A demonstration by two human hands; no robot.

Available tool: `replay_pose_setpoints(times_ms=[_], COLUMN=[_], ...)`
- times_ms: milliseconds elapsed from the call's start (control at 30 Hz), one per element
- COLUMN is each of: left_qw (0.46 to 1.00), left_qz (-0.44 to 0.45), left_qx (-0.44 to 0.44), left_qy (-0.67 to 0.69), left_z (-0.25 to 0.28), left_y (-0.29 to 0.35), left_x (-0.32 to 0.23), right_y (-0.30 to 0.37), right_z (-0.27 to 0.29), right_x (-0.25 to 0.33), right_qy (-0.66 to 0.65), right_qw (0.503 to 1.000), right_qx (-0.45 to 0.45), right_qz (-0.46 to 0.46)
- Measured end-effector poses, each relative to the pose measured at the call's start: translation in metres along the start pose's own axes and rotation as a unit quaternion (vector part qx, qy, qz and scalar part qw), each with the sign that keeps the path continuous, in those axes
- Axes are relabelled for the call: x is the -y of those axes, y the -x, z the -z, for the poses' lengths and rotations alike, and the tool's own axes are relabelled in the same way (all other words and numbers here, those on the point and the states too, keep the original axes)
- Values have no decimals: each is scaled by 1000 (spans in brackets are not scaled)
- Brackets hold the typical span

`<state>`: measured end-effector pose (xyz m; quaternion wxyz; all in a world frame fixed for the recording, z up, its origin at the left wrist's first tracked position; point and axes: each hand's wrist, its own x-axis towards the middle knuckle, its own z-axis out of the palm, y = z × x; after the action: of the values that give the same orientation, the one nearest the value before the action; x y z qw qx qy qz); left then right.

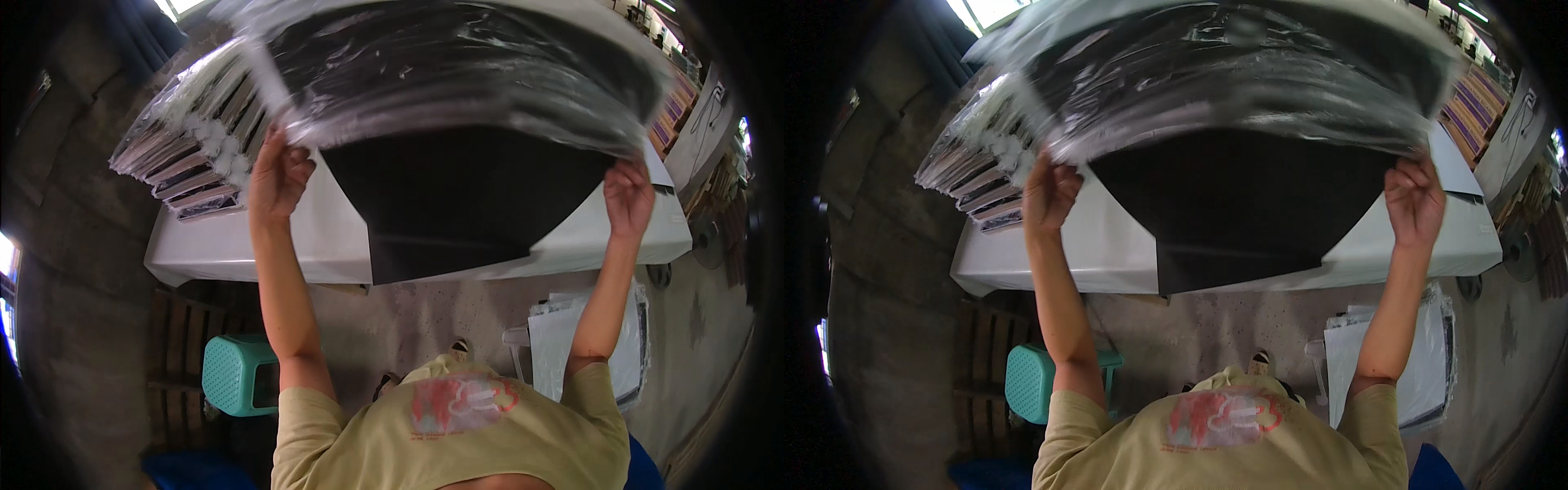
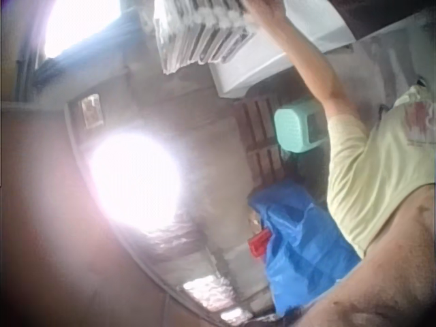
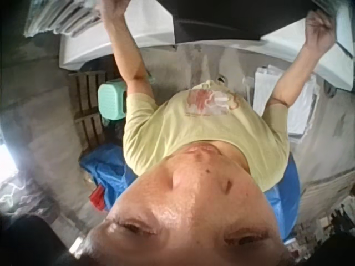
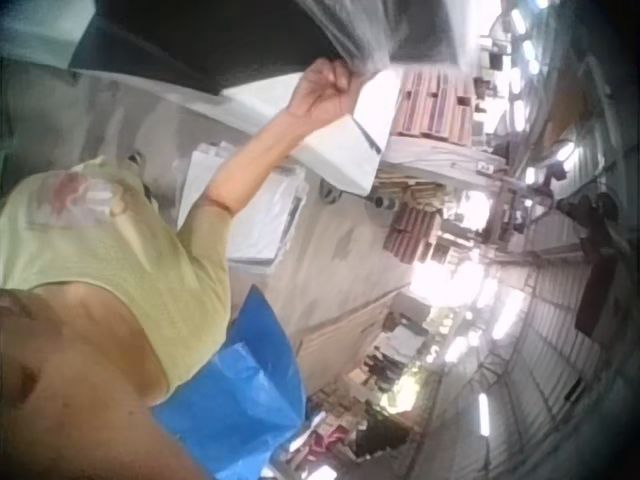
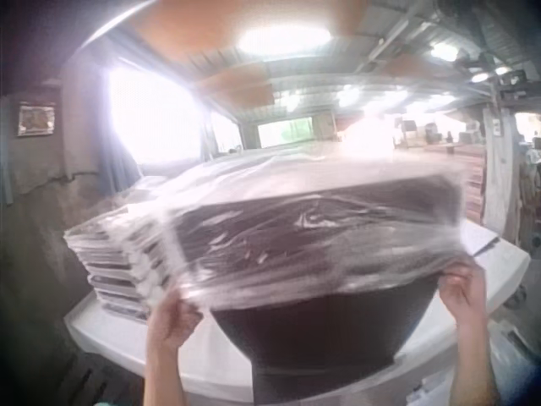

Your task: The person places black rectangular panels into plastic sleeves, smooths the plastic, and then stacks the wrapped panels on a pallet alongside other similar packaged items.

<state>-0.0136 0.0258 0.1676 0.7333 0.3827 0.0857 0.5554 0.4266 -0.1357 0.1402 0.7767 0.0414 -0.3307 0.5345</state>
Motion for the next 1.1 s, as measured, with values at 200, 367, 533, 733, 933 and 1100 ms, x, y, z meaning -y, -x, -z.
replay_pose_setpoints(times_ms=[200, 367, 533, 733, 933, 1100], left_qw=[898, 878, 746, 634, 579, 684], left_qz=[-16, -31, -256, 71, 90, 47], left_qx=[-156, -148, -89, -149, -191, -237], left_qy=[-411, -455, -608, -755, -788, -688], left_z=[55, 119, 18, 34, 125, 126], left_y=[-25, 4, 1, 8, 81, 170], left_x=[75, 130, 136, 102, 153, 160], right_y=[-12, 2, -31, -27, 46, 154], right_z=[16, 46, 57, 64, 130, 80], right_x=[-36, -49, -69, -71, -86, -85], right_qy=[545, 870, 747, 860, 900, 896], right_qw=[788, 433, 641, 498, 418, 439], right_qx=[-285, -120, -161, -114, -118, -70], right_qz=[-31, 202, 73, 20, 42, 7])
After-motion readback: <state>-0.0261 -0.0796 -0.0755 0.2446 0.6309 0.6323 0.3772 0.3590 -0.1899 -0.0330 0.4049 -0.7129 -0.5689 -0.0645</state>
